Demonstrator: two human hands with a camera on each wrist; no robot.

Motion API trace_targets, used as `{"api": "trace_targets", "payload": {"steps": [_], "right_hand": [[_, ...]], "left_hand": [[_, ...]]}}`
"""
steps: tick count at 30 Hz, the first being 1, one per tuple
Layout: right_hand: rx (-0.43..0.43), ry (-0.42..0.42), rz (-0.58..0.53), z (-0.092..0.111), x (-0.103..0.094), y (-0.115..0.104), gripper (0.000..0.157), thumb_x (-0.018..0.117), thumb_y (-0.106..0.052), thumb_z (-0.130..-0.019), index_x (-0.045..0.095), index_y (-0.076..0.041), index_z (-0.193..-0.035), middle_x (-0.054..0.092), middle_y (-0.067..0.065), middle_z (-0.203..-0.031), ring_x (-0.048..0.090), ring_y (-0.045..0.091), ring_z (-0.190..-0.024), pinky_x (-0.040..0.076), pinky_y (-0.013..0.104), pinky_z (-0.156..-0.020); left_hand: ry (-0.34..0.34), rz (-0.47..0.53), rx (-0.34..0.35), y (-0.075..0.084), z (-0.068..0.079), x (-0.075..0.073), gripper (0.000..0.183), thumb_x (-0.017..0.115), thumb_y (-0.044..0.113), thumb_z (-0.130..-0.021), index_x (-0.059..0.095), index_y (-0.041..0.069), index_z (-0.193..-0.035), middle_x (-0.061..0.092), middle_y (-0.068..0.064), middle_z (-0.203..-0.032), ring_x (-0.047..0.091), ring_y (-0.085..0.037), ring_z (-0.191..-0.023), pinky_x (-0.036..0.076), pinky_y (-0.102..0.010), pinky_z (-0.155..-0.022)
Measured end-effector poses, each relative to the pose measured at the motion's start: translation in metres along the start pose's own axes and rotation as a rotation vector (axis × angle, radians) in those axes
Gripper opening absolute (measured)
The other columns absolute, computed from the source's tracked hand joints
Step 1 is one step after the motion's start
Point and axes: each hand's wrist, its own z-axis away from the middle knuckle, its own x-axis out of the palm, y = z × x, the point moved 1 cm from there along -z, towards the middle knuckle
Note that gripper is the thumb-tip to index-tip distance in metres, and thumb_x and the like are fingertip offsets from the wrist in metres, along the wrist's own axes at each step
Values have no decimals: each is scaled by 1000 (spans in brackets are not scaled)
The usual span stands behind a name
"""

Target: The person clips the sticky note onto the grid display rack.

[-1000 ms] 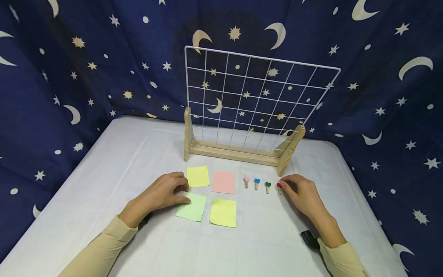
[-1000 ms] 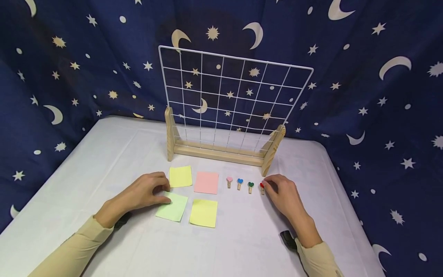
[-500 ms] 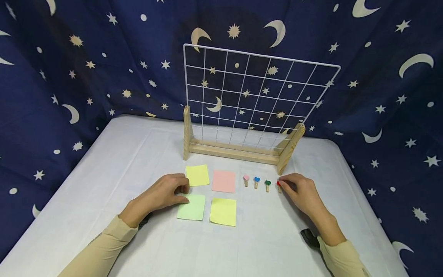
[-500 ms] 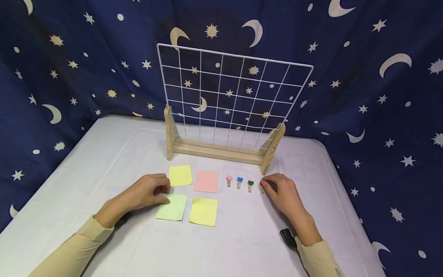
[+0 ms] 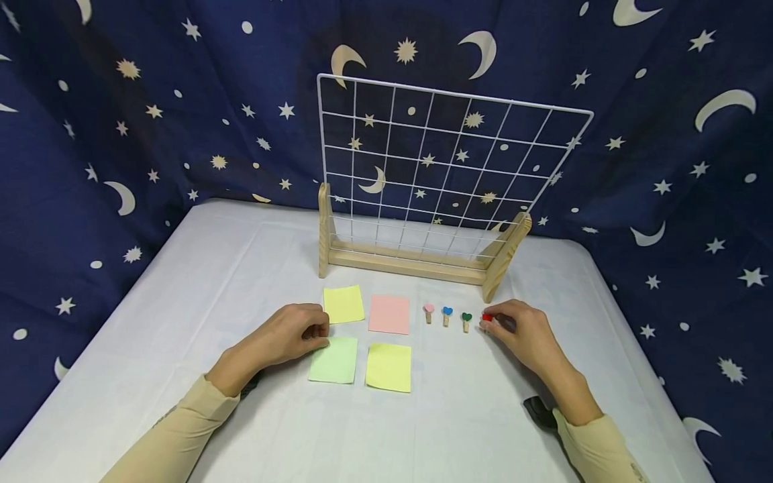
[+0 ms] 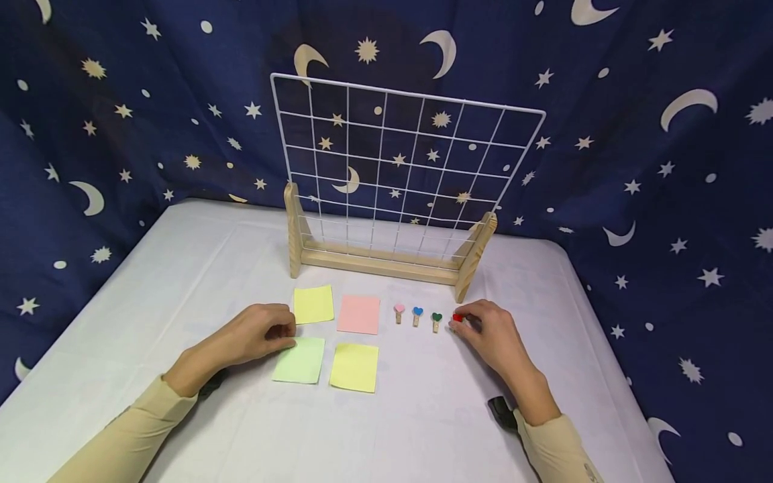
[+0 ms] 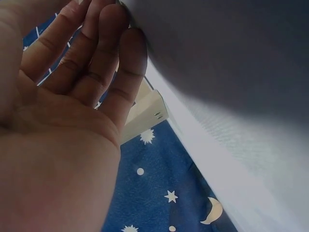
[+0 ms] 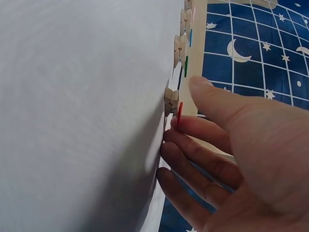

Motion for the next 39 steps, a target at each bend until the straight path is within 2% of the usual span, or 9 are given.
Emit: {"api": "trace_targets", "payload": {"steps": [10, 16, 26, 35, 39], "right_hand": [[6, -25, -1, 0, 0, 1, 23, 90, -20, -84, 81, -9, -102, 77, 7, -102, 71, 27, -98, 55, 50, -85], [38, -36, -16, 1, -1, 2, 24, 91, -21, -83, 77, -10, -99, 76, 9, -103, 69, 31, -102, 53, 52, -91], [72, -53, -38, 1, -1, 2, 31, 93, -22, -80, 70, -15, -99, 75, 0, -90, 66, 22, -85, 50, 44, -80], [29, 32, -46, 1, -1, 1, 22, 92, -16, -81, 72, -17, -91, 73, -6, -81, 69, 14, -78, 55, 35, -70], [10, 91, -90, 1, -1, 2, 23, 94, -13, -78, 73, -17, -87, 73, -7, -78, 66, 8, -72, 52, 23, -65]], "left_hand": [[10, -8, 18, -3, 0, 1, 20, 85, 9, -87, 69, 19, -83, 61, 12, -81, 58, -7, -74, 49, -25, -70], [13, -9, 15, -3, 0, 0, 20, 85, 9, -88, 69, 19, -83, 61, 12, -81, 58, -8, -73, 48, -24, -70], [16, 0, 12, -3, 0, 1, 20, 83, 7, -88, 69, 20, -82, 60, 13, -80, 57, -7, -73, 48, -24, -70], [16, -4, 5, -2, 0, 1, 21, 83, 7, -89, 68, 20, -82, 61, 13, -81, 56, -7, -72, 48, -24, -69], [15, -6, -2, -1, 0, 1, 20, 83, 8, -89, 69, 20, -83, 62, 12, -81, 56, -7, -72, 48, -24, -69]]}}
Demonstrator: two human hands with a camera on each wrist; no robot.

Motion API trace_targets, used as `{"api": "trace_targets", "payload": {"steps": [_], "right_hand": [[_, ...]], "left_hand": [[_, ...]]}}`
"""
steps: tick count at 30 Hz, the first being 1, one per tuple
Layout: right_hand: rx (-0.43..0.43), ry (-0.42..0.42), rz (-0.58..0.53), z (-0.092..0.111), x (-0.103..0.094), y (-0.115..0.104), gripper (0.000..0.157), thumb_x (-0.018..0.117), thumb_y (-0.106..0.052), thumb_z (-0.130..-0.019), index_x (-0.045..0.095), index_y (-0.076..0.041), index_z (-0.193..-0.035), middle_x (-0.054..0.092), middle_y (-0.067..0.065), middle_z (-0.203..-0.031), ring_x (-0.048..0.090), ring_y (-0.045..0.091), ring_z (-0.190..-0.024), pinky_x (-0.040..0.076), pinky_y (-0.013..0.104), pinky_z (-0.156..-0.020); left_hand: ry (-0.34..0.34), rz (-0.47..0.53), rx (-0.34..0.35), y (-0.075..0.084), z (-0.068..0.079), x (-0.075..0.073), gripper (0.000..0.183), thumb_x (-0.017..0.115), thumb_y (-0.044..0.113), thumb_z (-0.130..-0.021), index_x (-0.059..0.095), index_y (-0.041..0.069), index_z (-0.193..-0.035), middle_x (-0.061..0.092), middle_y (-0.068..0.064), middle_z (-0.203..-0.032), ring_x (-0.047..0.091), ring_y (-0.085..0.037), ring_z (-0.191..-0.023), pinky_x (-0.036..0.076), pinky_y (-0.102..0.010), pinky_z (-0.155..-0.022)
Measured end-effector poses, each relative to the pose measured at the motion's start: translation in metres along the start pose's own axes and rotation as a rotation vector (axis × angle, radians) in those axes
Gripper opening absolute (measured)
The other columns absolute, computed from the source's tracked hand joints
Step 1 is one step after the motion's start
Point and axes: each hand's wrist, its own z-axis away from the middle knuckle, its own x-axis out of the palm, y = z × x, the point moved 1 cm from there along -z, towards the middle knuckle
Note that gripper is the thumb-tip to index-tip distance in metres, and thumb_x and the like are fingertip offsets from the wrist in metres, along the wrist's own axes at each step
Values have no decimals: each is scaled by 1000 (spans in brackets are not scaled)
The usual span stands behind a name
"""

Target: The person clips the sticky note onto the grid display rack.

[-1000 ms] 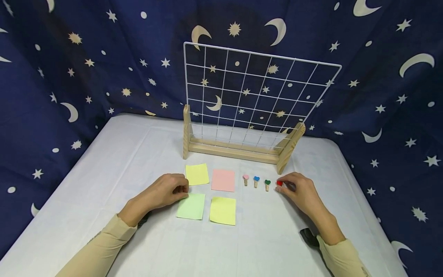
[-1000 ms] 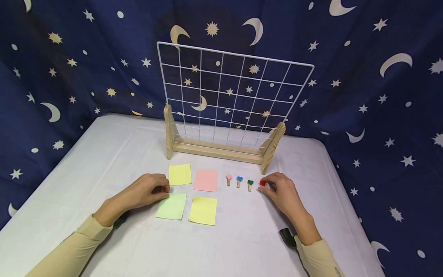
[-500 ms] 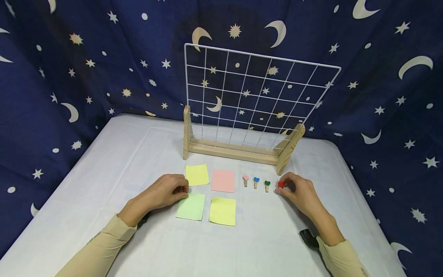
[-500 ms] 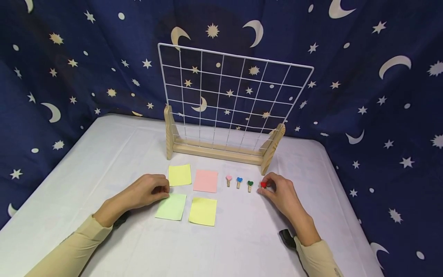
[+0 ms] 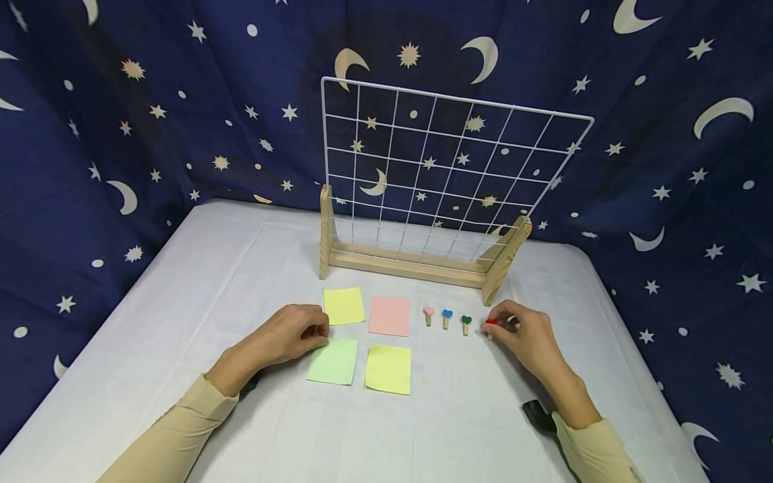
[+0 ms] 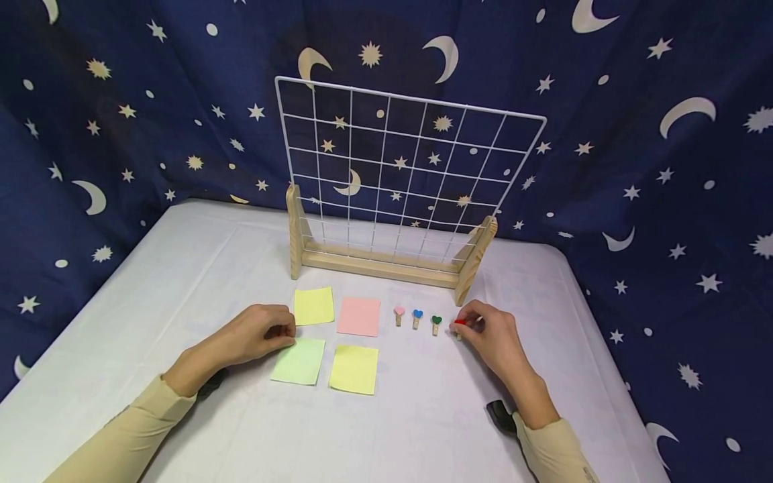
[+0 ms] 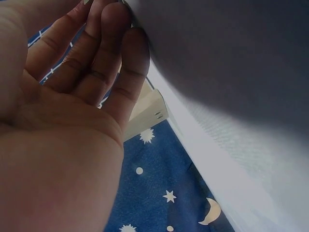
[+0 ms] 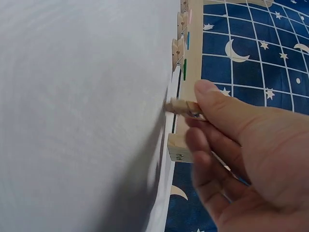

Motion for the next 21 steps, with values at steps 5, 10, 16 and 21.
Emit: {"api": "trace_targets", "payload": {"steps": [5, 10, 16, 21], "right_hand": [[11, 24, -64, -1, -1, 2, 27, 95, -6, -75, 75, -13, -92, 74, -5, -77, 65, 4, -67, 48, 11, -62], [34, 7, -71, -1, -3, 1, 25, 94, -7, -77, 78, -10, -96, 77, -3, -81, 68, 3, -67, 50, 10, -63], [76, 10, -48, -1, -4, 0, 21, 95, -14, -76, 80, -14, -89, 79, -4, -80, 69, 3, -66, 50, 10, -60], [105, -2, -41, -1, -3, 1, 22, 96, -15, -76, 78, -15, -89, 78, -4, -79, 69, 4, -65, 50, 12, -60]], "left_hand": [[0, 1, -3, -1, 0, 0, 19, 83, 9, -89, 68, 19, -83, 62, 12, -80, 56, -7, -72, 48, -24, -69], [-2, 0, -6, -1, 0, 0, 19, 83, 9, -89, 68, 19, -83, 61, 12, -80, 56, -7, -71, 48, -24, -68], [-5, 7, -10, 0, 0, 0, 20, 84, 9, -88, 68, 19, -83, 58, 13, -77, 55, -6, -69, 46, -22, -65], [-4, 1, -3, -1, 0, 0, 20, 84, 9, -88, 68, 19, -83, 58, 13, -77, 55, -7, -69, 46, -22, -65]]}}
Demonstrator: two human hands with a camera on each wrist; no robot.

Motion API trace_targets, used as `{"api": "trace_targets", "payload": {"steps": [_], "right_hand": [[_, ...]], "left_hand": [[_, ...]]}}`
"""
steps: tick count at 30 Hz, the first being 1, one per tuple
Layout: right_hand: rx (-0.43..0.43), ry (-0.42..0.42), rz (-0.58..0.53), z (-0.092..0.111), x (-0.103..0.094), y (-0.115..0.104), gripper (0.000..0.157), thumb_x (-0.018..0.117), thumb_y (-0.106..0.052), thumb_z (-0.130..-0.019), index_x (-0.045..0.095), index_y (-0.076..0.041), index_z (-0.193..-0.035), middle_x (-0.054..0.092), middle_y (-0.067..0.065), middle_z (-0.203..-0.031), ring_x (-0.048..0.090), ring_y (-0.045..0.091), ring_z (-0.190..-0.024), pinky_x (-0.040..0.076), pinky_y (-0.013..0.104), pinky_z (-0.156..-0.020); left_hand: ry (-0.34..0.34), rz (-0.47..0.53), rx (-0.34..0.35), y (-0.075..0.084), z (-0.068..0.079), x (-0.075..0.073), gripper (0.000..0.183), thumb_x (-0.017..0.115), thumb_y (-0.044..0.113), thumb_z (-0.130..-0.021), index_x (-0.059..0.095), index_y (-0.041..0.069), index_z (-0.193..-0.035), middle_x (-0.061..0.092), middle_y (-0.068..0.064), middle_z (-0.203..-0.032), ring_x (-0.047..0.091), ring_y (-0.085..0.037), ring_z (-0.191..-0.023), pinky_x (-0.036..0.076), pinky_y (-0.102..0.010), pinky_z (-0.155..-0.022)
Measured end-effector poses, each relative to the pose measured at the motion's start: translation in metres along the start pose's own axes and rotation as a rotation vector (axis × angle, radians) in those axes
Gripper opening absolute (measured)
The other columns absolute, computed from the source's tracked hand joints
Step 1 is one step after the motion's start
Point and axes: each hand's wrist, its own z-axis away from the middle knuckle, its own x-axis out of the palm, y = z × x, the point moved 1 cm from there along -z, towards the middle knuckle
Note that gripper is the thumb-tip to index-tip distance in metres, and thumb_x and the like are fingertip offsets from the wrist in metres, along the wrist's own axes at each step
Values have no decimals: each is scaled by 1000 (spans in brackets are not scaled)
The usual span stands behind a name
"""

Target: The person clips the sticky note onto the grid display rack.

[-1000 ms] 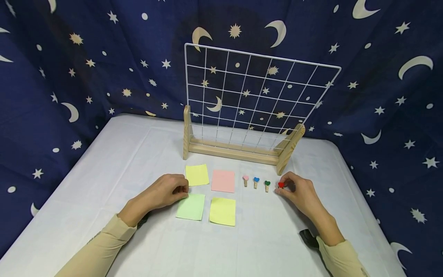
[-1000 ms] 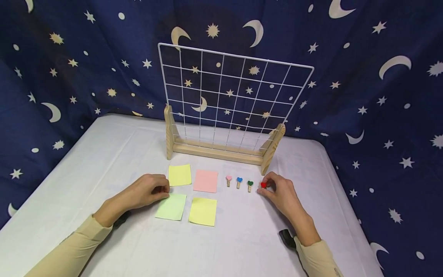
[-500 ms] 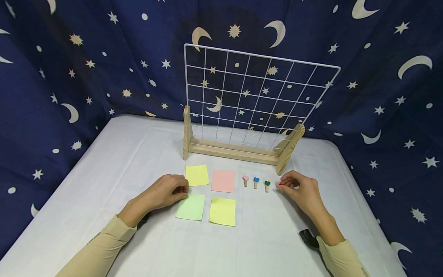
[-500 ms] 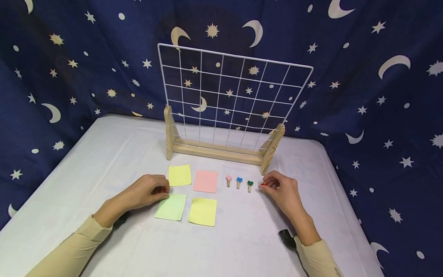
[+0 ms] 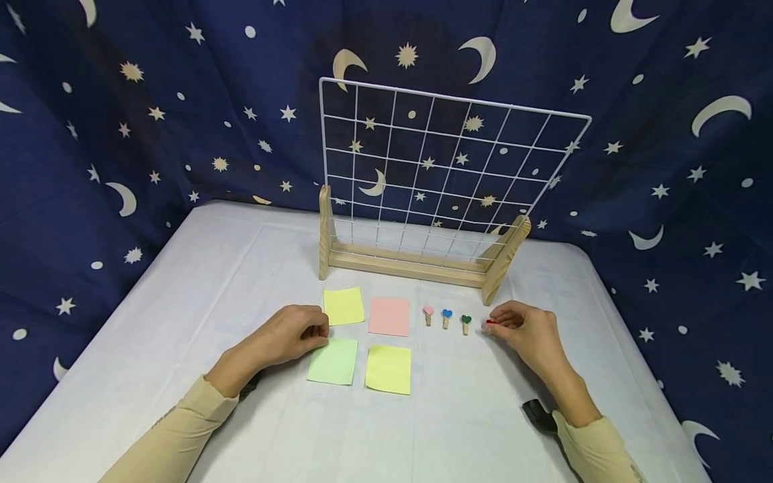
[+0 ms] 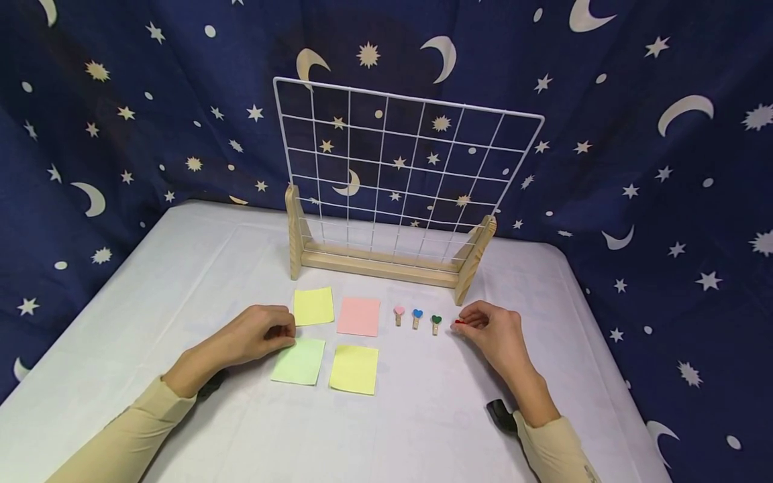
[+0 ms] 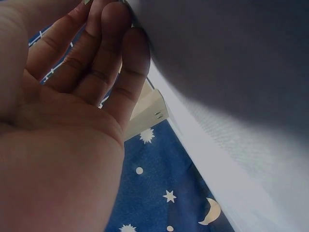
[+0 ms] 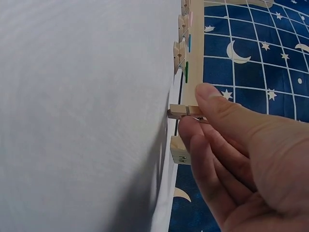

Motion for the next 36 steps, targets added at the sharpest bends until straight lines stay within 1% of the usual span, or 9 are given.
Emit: {"api": "trace_targets", "payload": {"steps": [3, 7, 11, 19, 24, 29, 36], "right_hand": [[-12, -2, 12, 0, 0, 0, 22, 96, -15, -76, 78, -16, -88, 78, -5, -79, 69, 4, -66, 49, 12, -60], [-66, 2, 14, 0, -2, 1, 21, 94, -12, -77, 80, -15, -92, 79, -5, -81, 69, 4, -66, 49, 11, -61], [-102, -6, 19, 0, -4, 2, 20, 93, -9, -78, 82, -15, -95, 80, -4, -82, 69, 3, -67, 50, 10, -62], [-40, -66, -9, 0, -4, 2, 21, 94, -11, -78, 78, -18, -90, 78, -7, -82, 69, 5, -70, 52, 14, -64], [-44, -79, -23, -1, -6, 2, 24, 95, -10, -76, 76, -19, -87, 77, -8, -79, 68, 4, -68, 52, 15, -62], [-48, -93, -49, 0, -7, 2, 22, 93, -10, -79, 76, -21, -88, 77, -9, -80, 69, 6, -69, 51, 15, -62], [-47, -115, -73, 0, -9, 3, 21, 90, -9, -82, 77, -23, -90, 78, -10, -83, 70, 5, -71, 53, 16, -64]], "left_hand": [[-3, 3, -2, 0, 0, 0, 19, 84, 10, -88, 68, 19, -83, 60, 12, -78, 57, -8, -70, 48, -23, -67], [1, -1, 10, 1, 0, 0, 19, 84, 10, -88, 69, 19, -84, 62, 12, -80, 58, -10, -73, 49, -26, -71], [-3, 4, 3, 1, 0, 0, 19, 84, 10, -88, 69, 18, -84, 62, 12, -80, 58, -10, -72, 48, -25, -69], [-1, 6, 1, 1, 0, -1, 19, 84, 9, -88, 68, 18, -84, 60, 12, -79, 57, -9, -71, 47, -24, -68], [10, 2, 10, 1, 0, 0, 20, 85, 9, -87, 68, 18, -83, 60, 12, -78, 57, -9, -70, 47, -23, -67], [21, 2, 23, 0, 0, 0, 20, 86, 8, -86, 68, 18, -83, 60, 11, -78, 57, -10, -70, 47, -23, -67], [-10, 6, -6, 0, 0, 0, 19, 85, 11, -89, 68, 19, -84, 59, 13, -78, 55, -8, -69, 46, -22, -66]]}}
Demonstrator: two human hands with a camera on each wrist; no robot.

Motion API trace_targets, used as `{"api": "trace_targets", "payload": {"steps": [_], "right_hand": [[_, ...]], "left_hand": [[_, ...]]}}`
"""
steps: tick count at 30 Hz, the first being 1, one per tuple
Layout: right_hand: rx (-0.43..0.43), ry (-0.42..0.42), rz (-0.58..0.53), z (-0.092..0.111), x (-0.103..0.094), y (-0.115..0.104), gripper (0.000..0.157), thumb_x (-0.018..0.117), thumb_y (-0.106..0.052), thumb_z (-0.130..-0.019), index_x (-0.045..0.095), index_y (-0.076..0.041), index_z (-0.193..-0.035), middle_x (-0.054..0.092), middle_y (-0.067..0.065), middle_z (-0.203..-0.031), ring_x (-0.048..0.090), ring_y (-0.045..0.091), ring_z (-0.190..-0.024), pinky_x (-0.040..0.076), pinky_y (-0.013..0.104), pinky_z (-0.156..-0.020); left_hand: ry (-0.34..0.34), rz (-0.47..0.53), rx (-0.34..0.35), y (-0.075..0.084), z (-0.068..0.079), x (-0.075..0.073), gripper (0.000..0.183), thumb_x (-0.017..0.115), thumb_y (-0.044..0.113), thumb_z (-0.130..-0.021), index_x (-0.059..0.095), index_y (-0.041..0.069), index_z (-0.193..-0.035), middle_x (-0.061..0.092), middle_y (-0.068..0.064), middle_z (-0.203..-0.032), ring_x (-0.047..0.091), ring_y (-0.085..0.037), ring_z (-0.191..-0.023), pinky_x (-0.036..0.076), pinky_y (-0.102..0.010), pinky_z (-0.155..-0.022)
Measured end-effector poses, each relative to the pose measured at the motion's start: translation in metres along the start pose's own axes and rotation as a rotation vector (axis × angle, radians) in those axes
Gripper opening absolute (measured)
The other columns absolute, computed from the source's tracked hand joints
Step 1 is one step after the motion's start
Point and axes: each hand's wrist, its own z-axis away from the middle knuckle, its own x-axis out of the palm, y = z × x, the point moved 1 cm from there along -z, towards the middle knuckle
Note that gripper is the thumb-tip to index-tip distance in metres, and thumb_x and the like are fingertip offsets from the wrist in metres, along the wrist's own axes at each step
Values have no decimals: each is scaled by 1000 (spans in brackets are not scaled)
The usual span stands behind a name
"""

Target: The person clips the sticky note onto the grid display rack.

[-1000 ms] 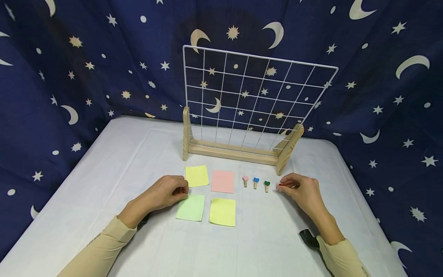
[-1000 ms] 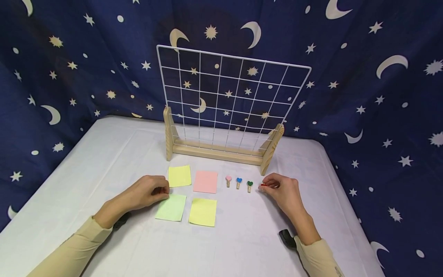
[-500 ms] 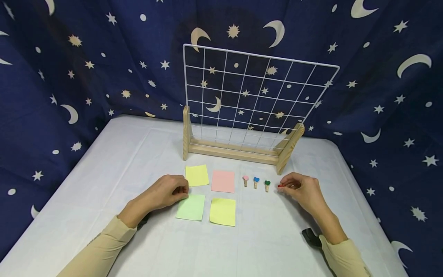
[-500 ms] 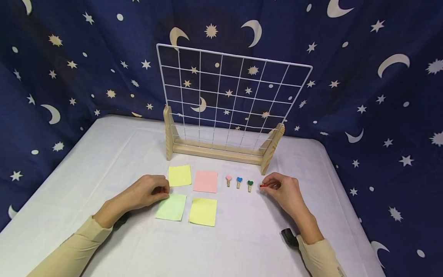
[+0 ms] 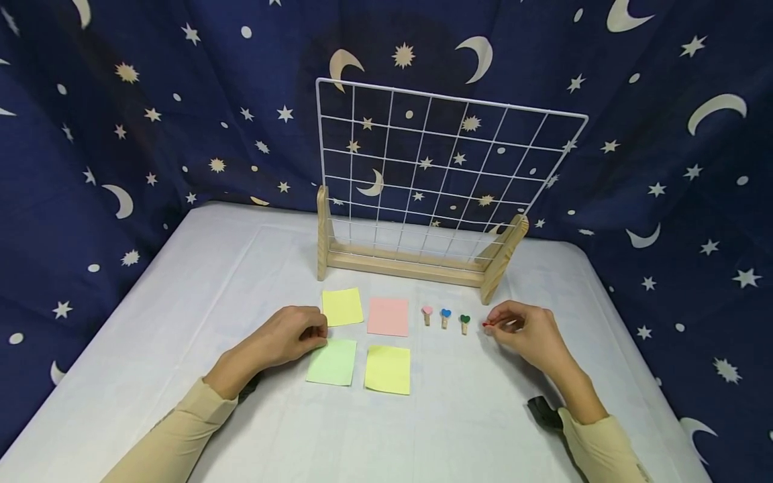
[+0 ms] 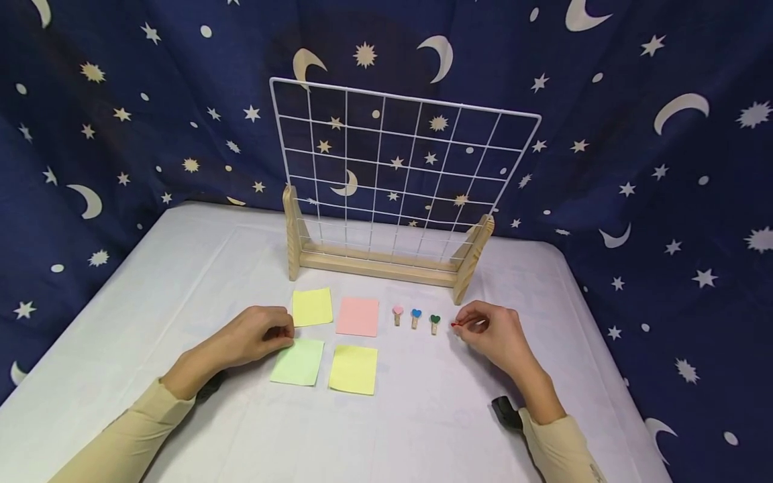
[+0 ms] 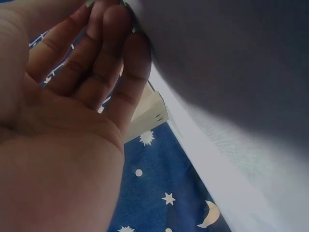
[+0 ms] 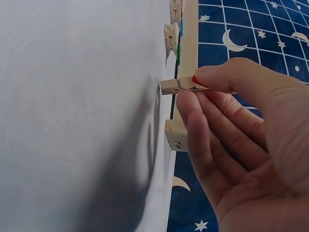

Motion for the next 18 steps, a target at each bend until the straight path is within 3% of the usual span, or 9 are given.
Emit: {"api": "trace_targets", "payload": {"steps": [10, 18], "right_hand": [[-4, 48, -26, -5, -2, -11, 23, 87, -4, -84, 80, -21, -97, 79, -6, -86, 71, 6, -71, 56, 18, -64], [-31, 90, -127, -13, 0, -32, 17, 88, -8, -85, 78, -16, -96, 81, -2, -91, 73, 8, -76, 57, 16, -69]], "left_hand": [[8, -20, 22, 0, 0, -2, 17, 84, 11, -89, 70, 18, -85, 63, 13, -81, 57, -7, -71, 48, -24, -68], [-1, 28, 38, 5, -3, -6, 16, 83, 10, -91, 70, 19, -86, 63, 12, -80, 55, -3, -72, 49, -23, -68]]}}
